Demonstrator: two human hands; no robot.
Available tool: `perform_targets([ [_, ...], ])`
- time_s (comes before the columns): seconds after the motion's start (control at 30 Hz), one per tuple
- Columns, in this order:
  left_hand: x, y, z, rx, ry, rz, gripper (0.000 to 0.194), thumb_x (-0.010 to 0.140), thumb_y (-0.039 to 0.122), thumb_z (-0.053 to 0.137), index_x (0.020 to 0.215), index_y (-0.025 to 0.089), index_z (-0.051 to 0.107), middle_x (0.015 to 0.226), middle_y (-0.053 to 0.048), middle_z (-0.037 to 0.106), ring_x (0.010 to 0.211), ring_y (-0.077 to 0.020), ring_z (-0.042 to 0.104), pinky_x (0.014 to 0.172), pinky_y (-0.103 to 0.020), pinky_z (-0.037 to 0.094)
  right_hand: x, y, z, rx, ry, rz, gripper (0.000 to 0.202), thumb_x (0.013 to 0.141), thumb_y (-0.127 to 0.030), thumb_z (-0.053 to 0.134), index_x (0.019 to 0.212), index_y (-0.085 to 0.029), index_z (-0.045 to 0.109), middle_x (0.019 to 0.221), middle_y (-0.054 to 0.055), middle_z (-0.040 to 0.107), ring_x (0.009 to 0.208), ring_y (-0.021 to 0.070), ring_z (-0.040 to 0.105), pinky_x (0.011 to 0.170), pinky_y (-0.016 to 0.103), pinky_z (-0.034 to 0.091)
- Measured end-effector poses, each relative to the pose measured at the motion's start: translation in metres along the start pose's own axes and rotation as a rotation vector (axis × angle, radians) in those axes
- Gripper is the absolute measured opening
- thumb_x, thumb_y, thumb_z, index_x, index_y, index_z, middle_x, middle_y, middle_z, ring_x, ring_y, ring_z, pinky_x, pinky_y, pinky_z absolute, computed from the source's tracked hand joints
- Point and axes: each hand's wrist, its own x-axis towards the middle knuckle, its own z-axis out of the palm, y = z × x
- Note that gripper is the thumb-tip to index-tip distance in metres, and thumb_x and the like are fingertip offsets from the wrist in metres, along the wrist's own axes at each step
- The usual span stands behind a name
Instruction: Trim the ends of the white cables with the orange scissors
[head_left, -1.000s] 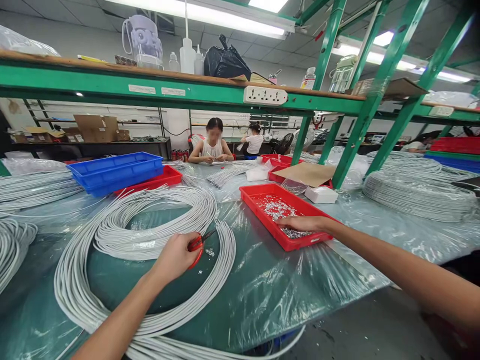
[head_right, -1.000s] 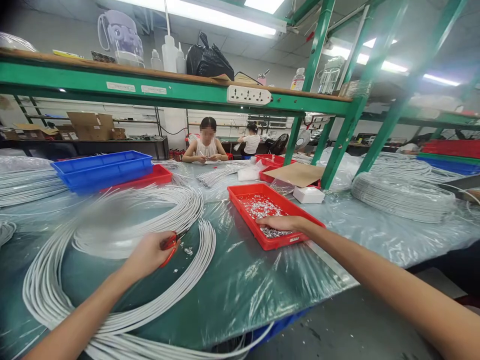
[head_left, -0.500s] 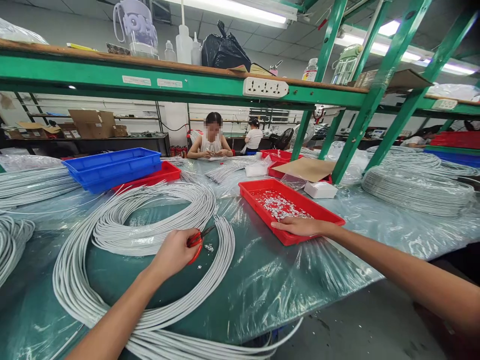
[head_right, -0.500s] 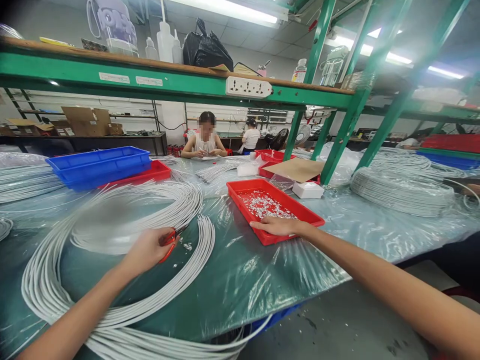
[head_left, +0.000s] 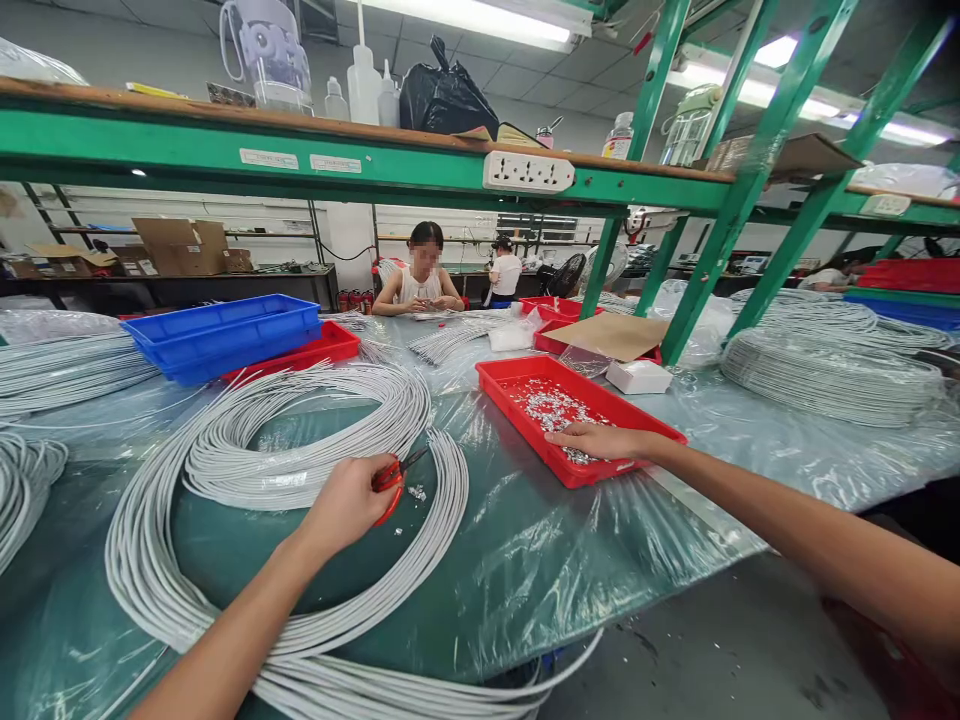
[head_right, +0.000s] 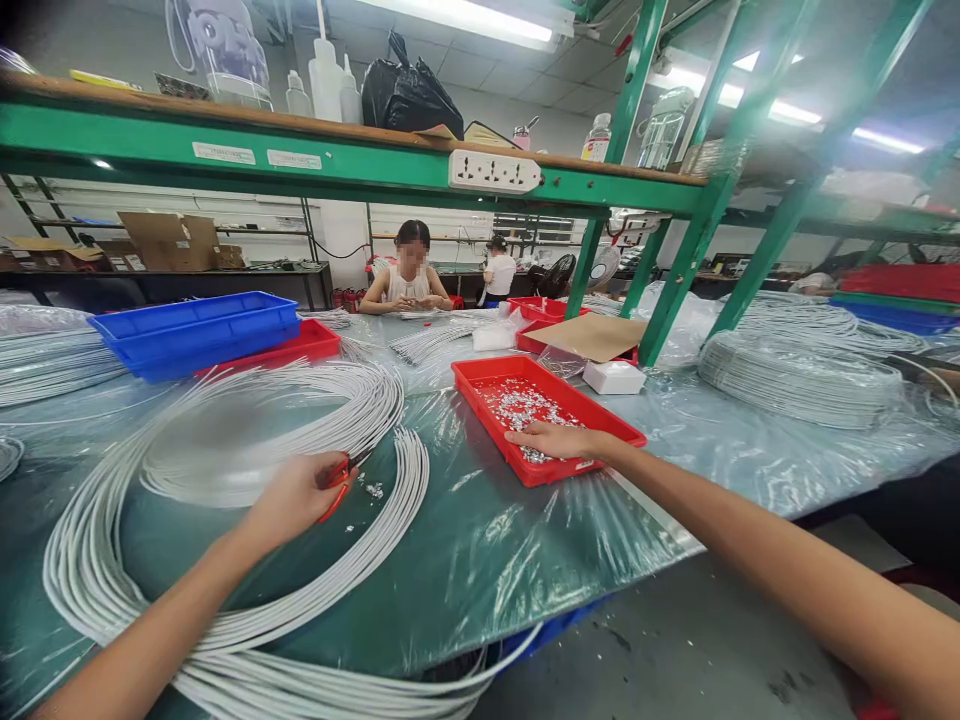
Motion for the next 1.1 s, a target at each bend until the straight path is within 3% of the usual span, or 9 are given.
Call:
perform_targets([
  [0.27,0.000,0.001,0.001,-0.012,0.007,0.003,0.021,0.077,0.024,0.048,0.061,0.020,0.035,0.055,0.006,0.031,0.057,-0.0109,0.024,0.053,-0.025,0.020,0.001,0.002,-0.007,0.034,-0.068,0.035,0.079,0.076,-0.080,0.042,0.127,-0.025,0.067,0.137,0.010,0.060,0.131,0.0398,0.048,0.107,0.050,0.041],
  [0.43,0.001,0.000,0.001,-0.020,0.007,-0.012,0.020,0.076,0.024,0.049,0.061,0.020,0.036,0.054,0.006,0.031,0.056,-0.0108,0.024,0.053,-0.025,0.020,0.008,0.004,-0.008,0.037,-0.052,0.041,0.066,0.076,-0.077,0.046,0.103,-0.024,0.075,0.119,0.012,0.069,0.119,0.0400,0.057,0.100,0.046,0.046],
  [0.7,0.000,0.001,0.001,0.004,-0.014,-0.013,0.020,0.078,0.025,0.048,0.062,0.020,0.037,0.054,0.006,0.032,0.056,-0.0106,0.025,0.053,-0.024,0.021,0.038,0.015,-0.005,-0.003,0.048,0.071,0.061,0.085,-0.073,0.041,0.079,-0.017,0.066,0.088,0.011,0.068,0.089,0.0308,0.064,0.079,0.038,0.051],
  [0.77,0.000,0.000,0.001,0.009,-0.013,-0.005,0.020,0.078,0.025,0.048,0.062,0.020,0.037,0.055,0.006,0.033,0.056,-0.0107,0.026,0.054,-0.024,0.021,0.050,0.018,-0.006,-0.006,0.078,0.100,0.057,0.090,-0.065,0.043,0.081,-0.015,0.066,0.088,0.011,0.068,0.087,0.0291,0.064,0.076,0.036,0.051],
  [0.93,0.000,-0.002,0.002,-0.006,-0.002,-0.011,0.020,0.079,0.027,0.048,0.063,0.020,0.038,0.055,0.005,0.034,0.056,-0.0108,0.026,0.054,-0.024,0.021,0.072,0.024,-0.008,0.010,0.183,0.144,0.031,0.095,-0.037,0.057,0.117,-0.016,0.062,0.120,0.008,0.062,0.101,0.0229,0.063,0.086,0.040,0.054],
  [1.1,0.001,-0.004,0.004,-0.009,-0.029,-0.019,0.017,0.079,0.027,0.048,0.064,0.020,0.042,0.056,0.005,0.034,0.056,-0.0107,0.026,0.054,-0.024,0.022,0.081,0.036,-0.008,0.035,0.277,0.196,0.031,0.095,-0.036,0.057,0.119,-0.017,0.061,0.123,0.007,0.061,0.104,0.0235,0.062,0.088,0.041,0.054],
])
